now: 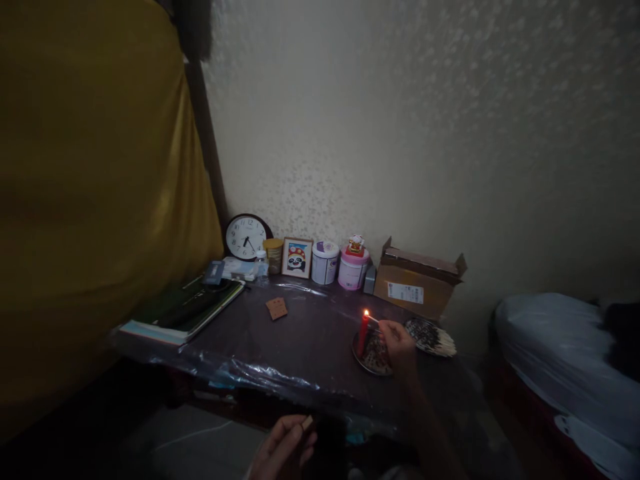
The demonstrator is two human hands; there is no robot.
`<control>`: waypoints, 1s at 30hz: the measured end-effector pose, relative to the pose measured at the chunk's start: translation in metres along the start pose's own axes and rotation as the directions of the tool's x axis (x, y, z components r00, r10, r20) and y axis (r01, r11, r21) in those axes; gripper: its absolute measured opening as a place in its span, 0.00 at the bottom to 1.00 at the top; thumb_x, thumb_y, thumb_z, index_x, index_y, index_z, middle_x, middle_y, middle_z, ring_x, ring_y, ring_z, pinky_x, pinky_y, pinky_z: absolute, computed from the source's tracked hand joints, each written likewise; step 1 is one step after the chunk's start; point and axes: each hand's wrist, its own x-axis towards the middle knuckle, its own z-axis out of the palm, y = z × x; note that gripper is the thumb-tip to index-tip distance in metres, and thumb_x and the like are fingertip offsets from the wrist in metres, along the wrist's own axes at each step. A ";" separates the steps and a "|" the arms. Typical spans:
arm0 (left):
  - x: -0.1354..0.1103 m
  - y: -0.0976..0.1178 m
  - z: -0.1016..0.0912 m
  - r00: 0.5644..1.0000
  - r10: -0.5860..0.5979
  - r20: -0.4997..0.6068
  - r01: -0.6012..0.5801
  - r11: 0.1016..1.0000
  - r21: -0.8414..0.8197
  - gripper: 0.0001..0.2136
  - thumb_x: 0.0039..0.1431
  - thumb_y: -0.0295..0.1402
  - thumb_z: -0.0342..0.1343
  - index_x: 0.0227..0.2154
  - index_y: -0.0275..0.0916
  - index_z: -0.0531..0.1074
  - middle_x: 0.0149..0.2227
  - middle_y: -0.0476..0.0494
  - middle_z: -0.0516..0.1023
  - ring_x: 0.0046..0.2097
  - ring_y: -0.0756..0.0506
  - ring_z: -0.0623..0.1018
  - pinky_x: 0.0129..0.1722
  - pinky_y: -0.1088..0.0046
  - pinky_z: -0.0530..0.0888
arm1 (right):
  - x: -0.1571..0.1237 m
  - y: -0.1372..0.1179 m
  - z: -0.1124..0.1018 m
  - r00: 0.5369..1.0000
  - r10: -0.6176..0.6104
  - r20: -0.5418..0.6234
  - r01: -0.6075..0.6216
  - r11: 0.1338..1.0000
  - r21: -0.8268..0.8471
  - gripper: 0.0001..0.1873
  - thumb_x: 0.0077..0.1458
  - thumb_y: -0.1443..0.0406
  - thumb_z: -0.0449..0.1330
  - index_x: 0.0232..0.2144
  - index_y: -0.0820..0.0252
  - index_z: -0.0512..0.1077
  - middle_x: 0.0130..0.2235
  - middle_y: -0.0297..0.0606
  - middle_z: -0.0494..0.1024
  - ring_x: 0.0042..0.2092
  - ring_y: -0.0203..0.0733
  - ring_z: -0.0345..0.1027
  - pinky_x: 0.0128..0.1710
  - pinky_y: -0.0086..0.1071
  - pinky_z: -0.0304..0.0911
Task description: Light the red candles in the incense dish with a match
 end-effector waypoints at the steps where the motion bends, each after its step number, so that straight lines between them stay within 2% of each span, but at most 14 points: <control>1: -0.001 0.000 0.001 1.000 0.000 -0.001 0.000 1.000 0.005 0.18 0.32 0.46 0.70 0.25 0.40 0.79 0.29 0.45 0.79 0.36 0.42 0.77 0.38 0.68 0.69 | 0.000 0.000 0.000 1.000 0.001 0.000 -0.001 1.000 -0.002 0.17 0.40 0.51 0.63 0.23 0.59 0.74 0.22 0.33 0.75 0.25 0.40 0.69 0.26 0.32 0.65; 11: -0.003 0.000 0.005 0.999 0.017 -0.044 -0.016 1.000 0.024 0.18 0.32 0.48 0.69 0.24 0.40 0.78 0.27 0.45 0.79 0.35 0.42 0.76 0.40 0.64 0.68 | -0.001 -0.005 0.001 1.000 0.007 -0.008 -0.008 0.999 -0.037 0.15 0.40 0.53 0.61 0.23 0.59 0.73 0.22 0.34 0.75 0.24 0.40 0.68 0.23 0.31 0.63; 16: -0.004 0.001 0.005 0.999 0.011 -0.053 -0.011 1.000 0.002 0.18 0.31 0.47 0.69 0.24 0.40 0.78 0.27 0.46 0.79 0.36 0.42 0.76 0.40 0.66 0.68 | -0.004 -0.014 0.001 1.000 0.011 -0.023 -0.012 0.998 -0.055 0.15 0.39 0.52 0.62 0.23 0.58 0.73 0.22 0.35 0.76 0.24 0.40 0.69 0.23 0.31 0.64; 22: -0.003 -0.001 0.002 1.000 0.008 -0.016 -0.007 1.000 0.018 0.18 0.34 0.48 0.68 0.25 0.40 0.78 0.28 0.45 0.79 0.36 0.42 0.76 0.40 0.65 0.68 | -0.007 -0.023 -0.002 0.999 0.012 -0.039 -0.014 0.998 -0.055 0.15 0.39 0.52 0.62 0.22 0.58 0.73 0.21 0.34 0.75 0.23 0.39 0.69 0.24 0.31 0.65; 30: 0.001 -0.003 -0.001 1.000 0.010 0.026 -0.009 1.000 -0.010 0.18 0.33 0.47 0.69 0.25 0.40 0.79 0.27 0.46 0.78 0.34 0.44 0.75 0.38 0.67 0.68 | -0.003 -0.019 -0.003 0.999 0.015 -0.039 -0.016 0.999 -0.028 0.15 0.39 0.53 0.61 0.24 0.59 0.73 0.21 0.32 0.73 0.23 0.38 0.67 0.24 0.31 0.65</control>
